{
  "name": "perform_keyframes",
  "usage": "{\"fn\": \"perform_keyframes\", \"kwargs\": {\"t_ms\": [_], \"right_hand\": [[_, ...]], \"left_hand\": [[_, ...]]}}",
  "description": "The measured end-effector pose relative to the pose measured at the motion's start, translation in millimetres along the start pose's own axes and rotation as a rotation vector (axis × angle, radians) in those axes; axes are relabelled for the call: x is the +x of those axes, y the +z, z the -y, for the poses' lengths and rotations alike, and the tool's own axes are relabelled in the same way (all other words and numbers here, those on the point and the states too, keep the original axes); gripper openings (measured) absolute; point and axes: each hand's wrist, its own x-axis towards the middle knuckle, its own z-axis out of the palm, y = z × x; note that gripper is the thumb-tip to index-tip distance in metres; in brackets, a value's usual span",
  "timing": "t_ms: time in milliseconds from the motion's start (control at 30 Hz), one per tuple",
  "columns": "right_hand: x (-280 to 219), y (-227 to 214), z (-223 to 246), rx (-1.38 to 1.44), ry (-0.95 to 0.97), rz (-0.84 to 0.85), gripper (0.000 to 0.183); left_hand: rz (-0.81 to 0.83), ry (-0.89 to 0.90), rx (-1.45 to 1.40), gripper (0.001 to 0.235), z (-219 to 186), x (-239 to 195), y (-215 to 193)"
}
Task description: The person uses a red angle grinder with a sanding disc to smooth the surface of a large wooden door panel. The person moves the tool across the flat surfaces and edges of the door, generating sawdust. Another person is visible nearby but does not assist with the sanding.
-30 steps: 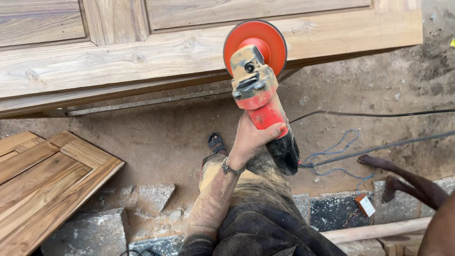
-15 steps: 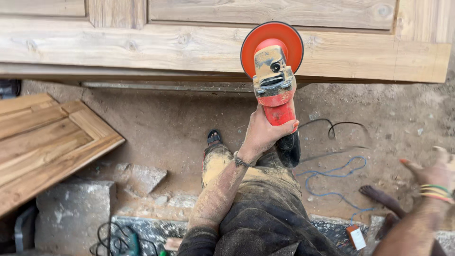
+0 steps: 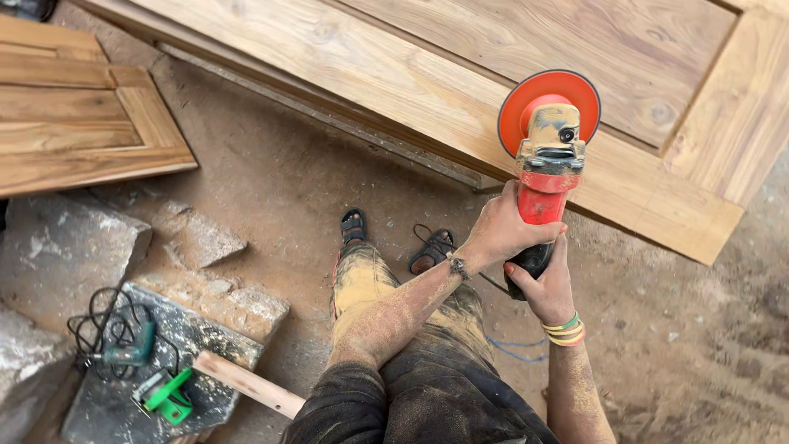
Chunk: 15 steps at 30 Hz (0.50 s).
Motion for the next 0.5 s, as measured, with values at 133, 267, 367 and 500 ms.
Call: {"fn": "perform_keyframes", "kwargs": {"t_ms": [133, 267, 367, 500], "right_hand": [[30.7, 19.8, 18.6, 0.025, -0.083, -0.052, 0.073], [65.6, 51.2, 58.2, 0.271, 0.115, 0.034, 0.069], [91.7, 84.3, 89.6, 0.304, 0.108, 0.094, 0.082], [128.4, 141.5, 117.0, 0.088, -0.051, 0.139, 0.085]], "left_hand": [[-0.058, -0.057, 0.065, 0.089, -8.2, 11.3, -24.6], [-0.084, -0.028, 0.121, 0.092, -10.8, 29.1, -68.1], [-0.125, -0.066, 0.081, 0.09, -1.8, 35.7, -108.5], [-0.241, -0.064, 0.021, 0.087, 12.7, 42.7, -179.2]]}}
